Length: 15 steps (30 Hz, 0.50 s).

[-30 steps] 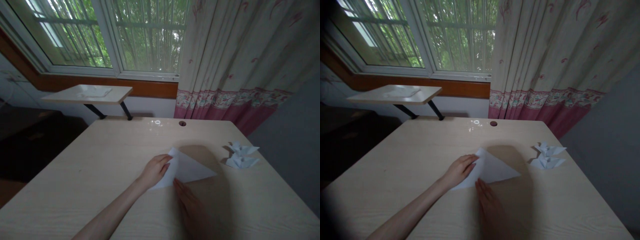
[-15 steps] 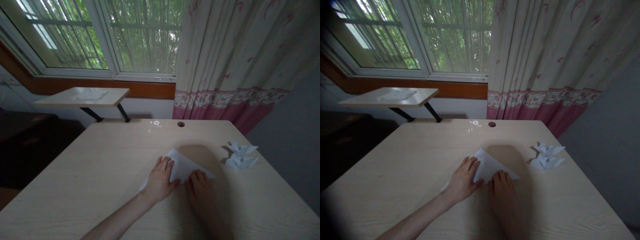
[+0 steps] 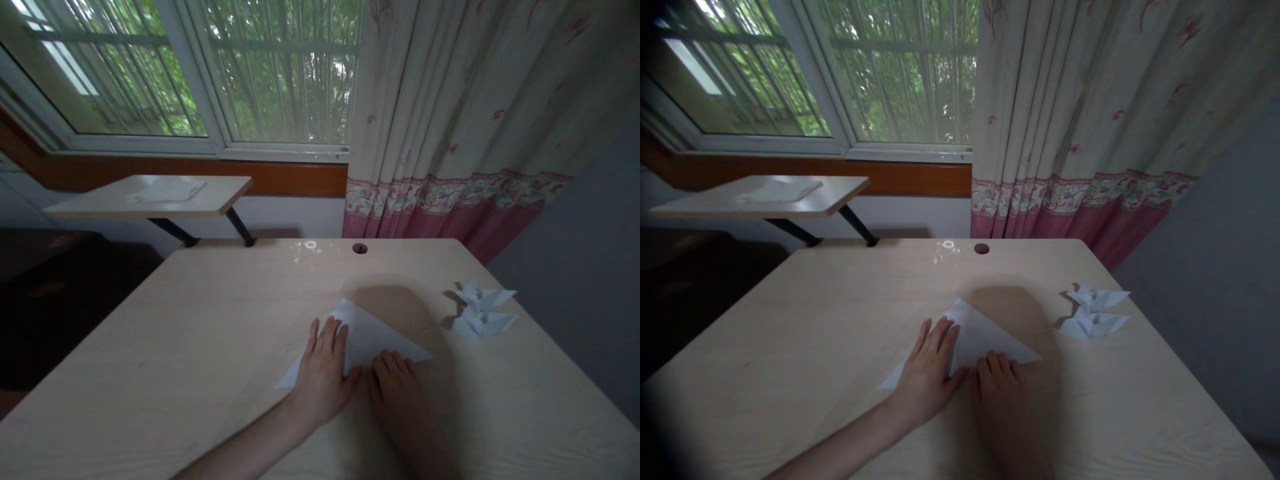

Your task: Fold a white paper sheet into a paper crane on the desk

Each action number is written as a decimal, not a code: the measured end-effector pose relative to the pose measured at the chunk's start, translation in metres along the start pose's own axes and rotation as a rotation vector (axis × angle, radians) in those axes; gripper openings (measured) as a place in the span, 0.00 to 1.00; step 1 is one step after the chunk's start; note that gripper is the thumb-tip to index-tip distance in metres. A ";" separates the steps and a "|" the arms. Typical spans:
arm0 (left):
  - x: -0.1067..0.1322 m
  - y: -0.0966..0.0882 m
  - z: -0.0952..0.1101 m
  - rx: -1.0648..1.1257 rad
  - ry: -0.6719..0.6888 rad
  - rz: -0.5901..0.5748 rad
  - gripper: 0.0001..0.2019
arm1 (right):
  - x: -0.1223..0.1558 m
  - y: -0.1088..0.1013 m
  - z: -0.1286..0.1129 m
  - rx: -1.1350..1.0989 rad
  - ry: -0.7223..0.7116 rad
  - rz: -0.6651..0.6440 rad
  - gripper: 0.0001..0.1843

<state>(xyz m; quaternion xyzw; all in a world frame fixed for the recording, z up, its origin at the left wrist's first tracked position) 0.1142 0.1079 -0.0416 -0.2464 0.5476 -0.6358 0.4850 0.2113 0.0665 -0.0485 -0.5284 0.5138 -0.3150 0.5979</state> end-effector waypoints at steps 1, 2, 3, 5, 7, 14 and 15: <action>0.000 0.000 -0.001 0.011 -0.005 0.004 0.30 | 0.000 0.000 0.000 -0.004 -0.001 0.000 0.15; 0.000 0.000 -0.002 0.023 -0.010 0.007 0.30 | 0.000 0.001 0.000 -0.008 0.001 -0.001 0.15; 0.000 0.000 -0.002 0.034 -0.016 0.009 0.31 | 0.000 0.001 0.001 -0.012 0.005 0.000 0.14; 0.000 0.002 -0.004 0.048 -0.026 0.005 0.31 | 0.000 0.001 0.003 -0.020 0.019 0.003 0.13; 0.000 0.004 -0.006 0.052 -0.041 -0.001 0.32 | 0.000 0.002 0.006 -0.028 0.039 0.006 0.11; -0.001 0.006 -0.010 0.065 -0.066 -0.001 0.33 | 0.001 0.000 0.034 -0.062 0.131 -0.032 0.08; -0.001 0.007 -0.011 0.061 -0.066 -0.006 0.33 | 0.001 0.000 0.039 -0.067 0.145 -0.043 0.08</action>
Point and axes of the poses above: each hand's wrist, its own x-axis away from the middle knuckle, its own y-axis out of the palm, z = x × y, the point moved 10 cm from there along -x, towards the middle knuckle, and after that the axes turned 9 degrees about -y, right-handed, at the moved point
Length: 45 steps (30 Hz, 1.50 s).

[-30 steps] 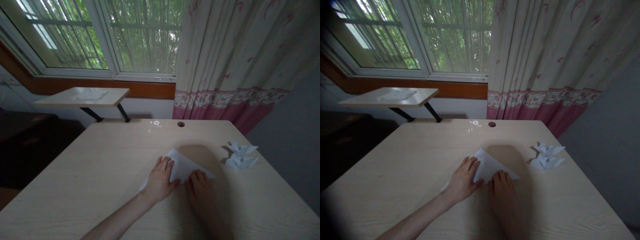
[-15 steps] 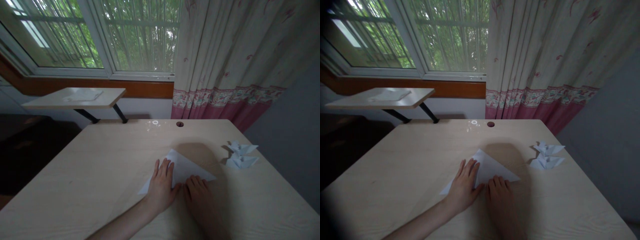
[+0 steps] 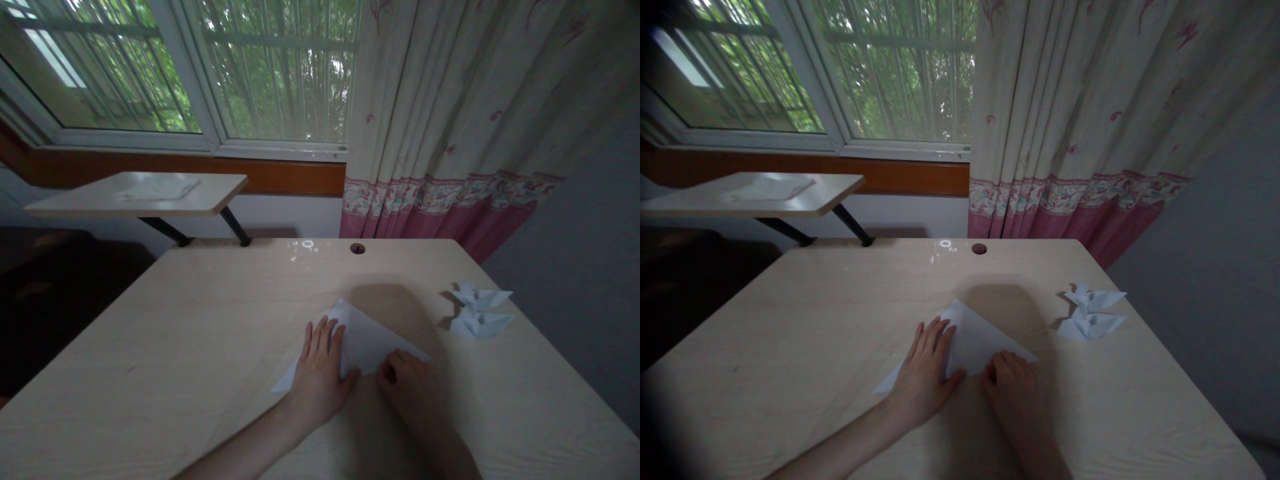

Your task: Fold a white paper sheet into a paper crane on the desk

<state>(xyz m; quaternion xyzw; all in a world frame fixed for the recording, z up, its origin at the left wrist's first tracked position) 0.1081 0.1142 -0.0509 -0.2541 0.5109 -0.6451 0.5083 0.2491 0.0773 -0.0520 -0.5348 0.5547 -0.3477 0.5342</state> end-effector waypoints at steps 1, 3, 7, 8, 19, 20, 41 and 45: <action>0.000 0.001 0.000 -0.005 0.002 -0.005 0.33 | 0.000 -0.001 0.005 -0.006 0.012 -0.012 0.08; 0.000 0.002 0.000 -0.011 0.009 -0.010 0.33 | -0.001 -0.004 0.013 -0.020 0.029 -0.037 0.09; 0.001 0.001 -0.001 -0.010 0.009 0.006 0.33 | -0.002 -0.008 0.025 -0.054 0.056 -0.074 0.09; 0.001 0.001 -0.001 -0.010 0.008 0.011 0.33 | -0.001 -0.009 0.027 -0.061 0.065 -0.079 0.08; 0.001 -0.002 0.000 -0.010 0.014 0.012 0.32 | 0.009 -0.011 0.069 -0.100 0.197 -0.132 0.07; 0.001 -0.002 0.000 -0.005 0.014 0.010 0.32 | 0.011 -0.012 0.073 -0.101 0.216 -0.138 0.07; 0.000 -0.004 0.000 0.000 0.034 0.033 0.32 | 0.036 -0.022 0.126 -0.060 0.465 -0.129 0.10; 0.000 -0.003 0.000 -0.013 0.053 0.038 0.33 | 0.033 -0.029 0.107 -0.042 0.418 -0.027 0.11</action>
Point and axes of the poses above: each hand's wrist, its own x-axis away from the middle knuckle, its own y-axis out of the palm, z = x × y, the point moved 10 cm from there along -x, towards the middle knuckle, and after that the axes turned 9 degrees about -y, right-handed, at the moved point
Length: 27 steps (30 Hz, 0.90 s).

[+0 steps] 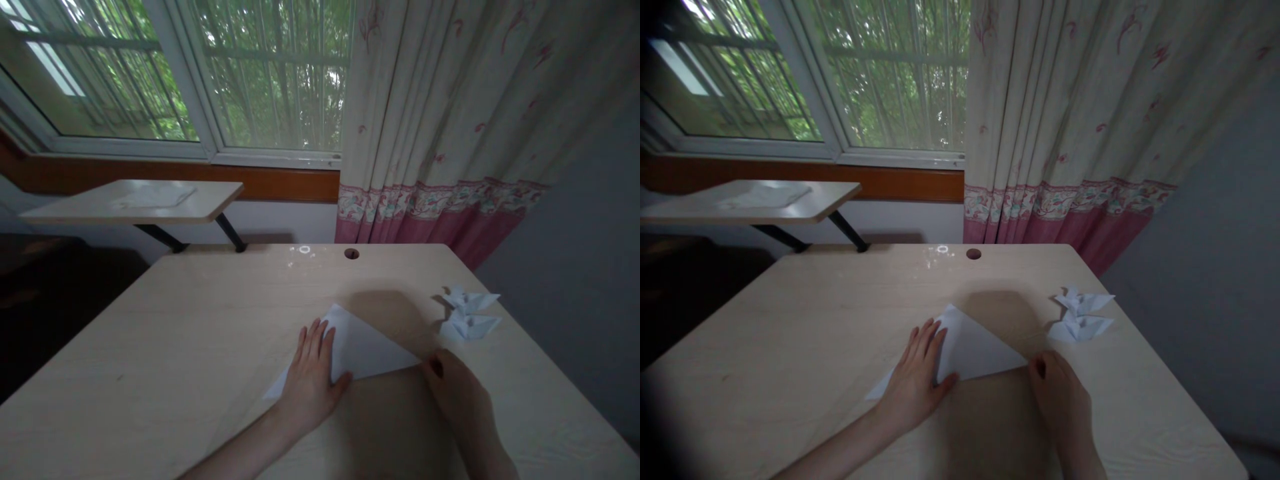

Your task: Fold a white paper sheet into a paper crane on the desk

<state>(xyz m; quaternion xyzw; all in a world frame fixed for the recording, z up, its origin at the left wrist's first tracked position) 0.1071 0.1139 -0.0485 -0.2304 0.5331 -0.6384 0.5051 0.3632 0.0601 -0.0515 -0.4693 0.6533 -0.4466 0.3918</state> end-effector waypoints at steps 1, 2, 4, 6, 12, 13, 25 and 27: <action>0.000 0.001 0.000 -0.010 0.007 -0.005 0.34 | 0.001 -0.001 -0.006 0.001 -0.017 0.031 0.11; 0.001 0.003 0.000 -0.020 0.014 -0.012 0.34 | 0.002 -0.003 -0.015 0.001 -0.049 0.073 0.12; 0.002 0.005 0.000 -0.037 0.022 -0.029 0.35 | 0.005 -0.007 -0.036 -0.002 -0.153 0.168 0.13; 0.002 0.007 -0.001 -0.045 0.021 -0.039 0.36 | 0.013 -0.019 -0.063 0.011 -0.307 0.325 0.17; 0.003 0.010 -0.005 -0.009 -0.011 -0.047 0.38 | 0.030 -0.028 -0.102 -0.014 -0.495 0.490 0.19; 0.003 0.011 -0.006 0.000 -0.018 -0.049 0.39 | 0.031 -0.026 -0.106 -0.019 -0.520 0.495 0.18; -0.002 0.010 -0.009 0.047 -0.044 -0.058 0.41 | 0.021 0.027 -0.100 0.123 -0.420 0.357 0.24; -0.002 0.007 -0.008 0.056 -0.037 -0.037 0.41 | 0.020 0.032 -0.097 0.121 -0.403 0.342 0.27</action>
Point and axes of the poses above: each hand's wrist, its own x-axis away from the middle knuckle, its own y-axis out of the palm, z = x × y, the point moved 10 cm from there along -x, towards the middle knuckle, and after that the axes turned 9 degrees about -y, right-handed, at the moved point
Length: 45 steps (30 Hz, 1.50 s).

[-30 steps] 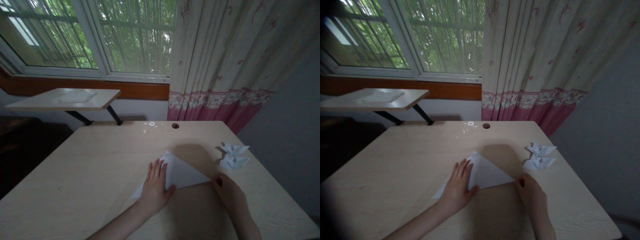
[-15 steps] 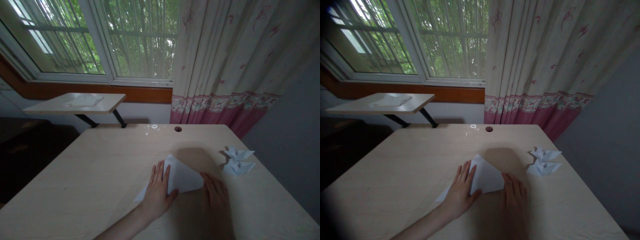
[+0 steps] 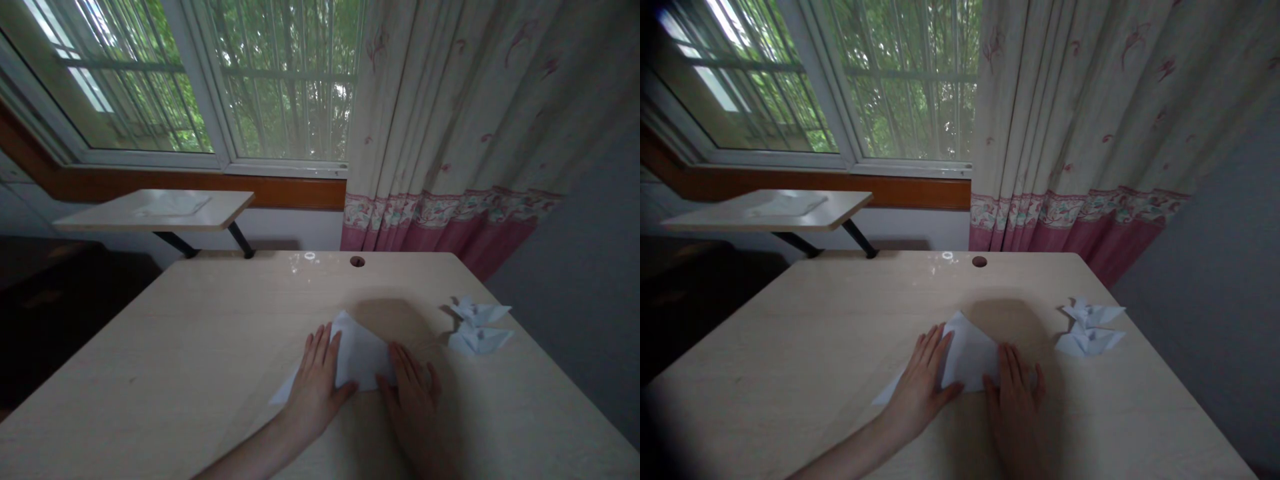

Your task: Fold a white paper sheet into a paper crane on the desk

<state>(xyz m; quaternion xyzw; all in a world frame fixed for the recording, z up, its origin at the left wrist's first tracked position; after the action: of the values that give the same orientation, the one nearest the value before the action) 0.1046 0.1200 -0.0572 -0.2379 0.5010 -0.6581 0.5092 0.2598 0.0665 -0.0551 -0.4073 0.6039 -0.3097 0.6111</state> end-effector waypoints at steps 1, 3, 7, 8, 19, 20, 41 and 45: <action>0.000 -0.002 0.001 0.005 0.006 0.014 0.41 | 0.001 0.002 0.001 -0.002 0.008 -0.006 0.28; 0.000 -0.009 0.004 0.018 0.023 0.047 0.41 | 0.001 0.003 0.003 -0.014 0.015 -0.013 0.29; 0.001 -0.022 0.007 0.060 0.031 0.102 0.37 | 0.000 0.003 0.002 -0.049 0.013 0.002 0.31; 0.001 -0.025 0.007 0.082 0.029 0.108 0.35 | 0.000 0.002 0.002 -0.054 0.017 0.013 0.31; -0.020 -0.035 -0.050 0.664 -0.240 0.037 0.23 | -0.003 -0.002 0.003 -0.066 0.029 0.068 0.28; -0.021 -0.035 -0.052 0.709 -0.251 0.020 0.22 | -0.004 -0.003 0.003 -0.068 0.029 0.072 0.28; 0.025 -0.097 0.019 0.740 0.076 -0.116 0.12 | -0.023 -0.068 0.018 -0.682 -0.005 0.154 0.19; 0.040 -0.081 0.026 0.740 0.039 -0.237 0.21 | -0.012 -0.055 0.003 -0.703 -0.006 0.044 0.18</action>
<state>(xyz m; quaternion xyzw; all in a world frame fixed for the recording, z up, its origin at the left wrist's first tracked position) 0.0756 0.0709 0.0181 -0.0818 0.2084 -0.8529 0.4716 0.2683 0.0508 -0.0012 -0.5805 0.6804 -0.0683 0.4420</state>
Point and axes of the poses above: each hand's wrist, its own x-axis away from the middle knuckle, its own y-axis out of the palm, z = x × y, the point moved 10 cm from there along -x, towards the middle knuckle, and after that the axes turned 9 degrees about -y, right-handed, at the moved point
